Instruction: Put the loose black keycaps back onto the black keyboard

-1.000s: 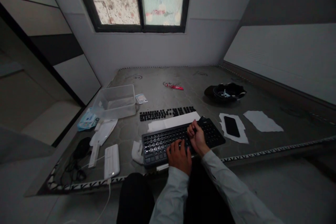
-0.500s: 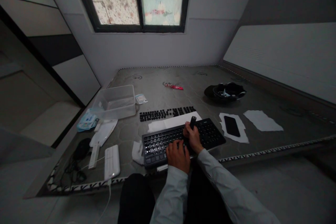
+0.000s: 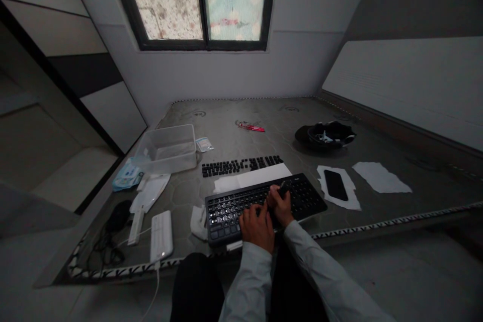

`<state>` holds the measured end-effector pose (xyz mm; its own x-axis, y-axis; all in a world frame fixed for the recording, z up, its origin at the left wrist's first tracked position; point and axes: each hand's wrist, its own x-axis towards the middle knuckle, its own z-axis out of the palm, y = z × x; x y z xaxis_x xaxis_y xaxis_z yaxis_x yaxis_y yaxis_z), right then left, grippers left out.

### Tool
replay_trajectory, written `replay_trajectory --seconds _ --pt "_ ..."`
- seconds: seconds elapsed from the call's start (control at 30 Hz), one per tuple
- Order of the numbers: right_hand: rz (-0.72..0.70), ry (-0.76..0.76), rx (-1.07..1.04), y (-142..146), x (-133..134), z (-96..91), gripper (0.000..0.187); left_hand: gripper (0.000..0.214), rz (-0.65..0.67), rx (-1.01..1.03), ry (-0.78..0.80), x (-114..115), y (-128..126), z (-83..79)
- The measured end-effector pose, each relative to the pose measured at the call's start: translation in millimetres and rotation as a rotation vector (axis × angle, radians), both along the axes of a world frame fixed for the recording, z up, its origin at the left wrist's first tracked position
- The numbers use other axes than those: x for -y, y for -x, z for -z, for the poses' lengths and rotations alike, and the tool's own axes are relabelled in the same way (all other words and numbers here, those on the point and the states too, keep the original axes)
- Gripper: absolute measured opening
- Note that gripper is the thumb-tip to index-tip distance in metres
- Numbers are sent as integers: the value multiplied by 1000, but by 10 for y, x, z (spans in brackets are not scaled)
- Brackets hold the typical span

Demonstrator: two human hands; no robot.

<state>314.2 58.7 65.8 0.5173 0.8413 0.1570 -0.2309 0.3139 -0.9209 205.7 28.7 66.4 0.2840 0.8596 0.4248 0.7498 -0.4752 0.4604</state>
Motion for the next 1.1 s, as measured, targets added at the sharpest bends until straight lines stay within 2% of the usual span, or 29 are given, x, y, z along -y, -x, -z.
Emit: replay_trajectory --seconds 0.2,0.33,0.4,0.53,0.73,0.9,1.1 --pt "-11 26 133 22 117 28 46 27 -4 6 30 -33 2 -7" --pt "104 49 220 23 141 42 44 29 -13 19 62 -48 -3 -2" --pt "104 44 237 28 143 24 45 32 -23 15 65 -46 -9 -6" --pt "-56 -7 96 69 102 -83 47 28 -31 17 65 -45 -13 -14" --pt "-177 -60 -208 162 -24 -305 41 22 14 102 85 -127 51 8" --pt "-256 -56 -240 148 -62 -442 39 23 71 161 54 -184 114 43" --pt "-251 39 -231 111 -52 -569 44 34 39 90 40 -123 104 9"
